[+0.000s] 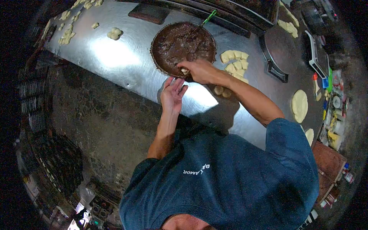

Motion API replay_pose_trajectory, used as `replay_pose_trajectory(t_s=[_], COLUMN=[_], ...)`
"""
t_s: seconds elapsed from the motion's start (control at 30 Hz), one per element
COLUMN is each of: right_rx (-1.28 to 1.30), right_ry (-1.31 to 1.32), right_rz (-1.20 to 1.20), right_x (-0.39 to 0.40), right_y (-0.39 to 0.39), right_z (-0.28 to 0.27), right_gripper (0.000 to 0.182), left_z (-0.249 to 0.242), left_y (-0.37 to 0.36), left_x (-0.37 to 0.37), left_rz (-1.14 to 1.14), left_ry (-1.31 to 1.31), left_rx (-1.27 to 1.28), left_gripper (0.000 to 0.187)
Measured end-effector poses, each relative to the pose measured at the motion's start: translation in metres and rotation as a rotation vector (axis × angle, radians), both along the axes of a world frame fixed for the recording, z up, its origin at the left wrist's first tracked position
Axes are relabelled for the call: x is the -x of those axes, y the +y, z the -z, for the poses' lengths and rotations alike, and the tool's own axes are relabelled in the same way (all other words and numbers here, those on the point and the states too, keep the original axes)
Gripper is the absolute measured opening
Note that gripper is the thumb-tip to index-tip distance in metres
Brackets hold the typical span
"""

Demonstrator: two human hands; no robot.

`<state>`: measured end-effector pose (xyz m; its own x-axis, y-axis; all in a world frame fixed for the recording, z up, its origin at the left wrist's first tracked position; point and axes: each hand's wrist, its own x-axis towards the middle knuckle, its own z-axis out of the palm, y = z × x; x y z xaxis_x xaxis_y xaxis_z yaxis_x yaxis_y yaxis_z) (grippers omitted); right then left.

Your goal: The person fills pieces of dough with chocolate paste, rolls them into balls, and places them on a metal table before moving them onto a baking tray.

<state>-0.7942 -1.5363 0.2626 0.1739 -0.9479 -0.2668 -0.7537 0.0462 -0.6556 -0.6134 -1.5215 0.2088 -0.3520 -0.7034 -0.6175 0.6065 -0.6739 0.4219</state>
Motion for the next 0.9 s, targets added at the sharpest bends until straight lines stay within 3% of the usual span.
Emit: replay_pose_trajectory(t_s=[0.07,0.2,0.27,0.3,0.33,0.43,0.5,0.57,0.7,0.77,0.83,0.87,0.9], right_rx=[0.037,0.138,-0.44,-0.527,-0.569,-0.542,-0.472,-0.422,-0.347,-0.27,-0.078,0.023,0.113], right_ry=[0.096,0.02,-0.69,-1.048,-1.211,-1.599,-1.688,-1.698,-1.729,-1.756,-1.652,-1.358,-0.9], right_rz=[-0.024,0.02,0.288,0.379,0.424,0.556,0.633,0.695,0.771,0.807,0.907,0.845,0.741], right_x=[-0.004,-0.002,0.001,0.001,0.004,-0.001,-0.003,-0.001,0.017,0.021,0.013,0.002,-0.003], right_y=[0.007,0.022,0.037,0.052,0.068,0.112,0.136,0.155,0.192,0.206,0.217,0.221,0.226], right_z=[-0.004,-0.002,-0.011,-0.007,-0.004,-0.015,-0.026,-0.031,-0.018,-0.012,-0.018,-0.021,-0.031], right_gripper=[0.046,0.046,0.045,0.045,0.047,0.048,0.043,0.041,0.036,0.035,0.038,0.044,0.05], left_z=[-0.001,-0.005,-0.004,-0.008,-0.012,-0.035,-0.048,-0.057,-0.052,-0.053,-0.06,-0.063,-0.066], left_y=[0.001,0.006,0.02,0.029,0.041,0.073,0.088,0.103,0.127,0.134,0.142,0.146,0.149], left_x=[-0.001,-0.008,-0.014,-0.018,-0.019,-0.011,0.002,0.013,0.03,0.036,0.041,0.044,0.048], left_rz=[0.011,0.104,0.222,0.331,0.36,0.42,0.418,0.306,0.299,0.225,0.227,0.232,0.236], left_ry=[0.0,-0.004,-0.16,-0.313,-0.321,-0.232,-0.183,-0.176,-0.211,-0.098,-0.072,-0.137,-0.201], left_rx=[0.007,0.036,0.137,0.222,0.244,0.366,0.411,0.42,0.517,0.491,0.488,0.501,0.515], left_gripper=[0.046,0.046,0.041,0.037,0.027,0.025,0.02,0.015,0.012,0.011,0.014,0.015,0.016])
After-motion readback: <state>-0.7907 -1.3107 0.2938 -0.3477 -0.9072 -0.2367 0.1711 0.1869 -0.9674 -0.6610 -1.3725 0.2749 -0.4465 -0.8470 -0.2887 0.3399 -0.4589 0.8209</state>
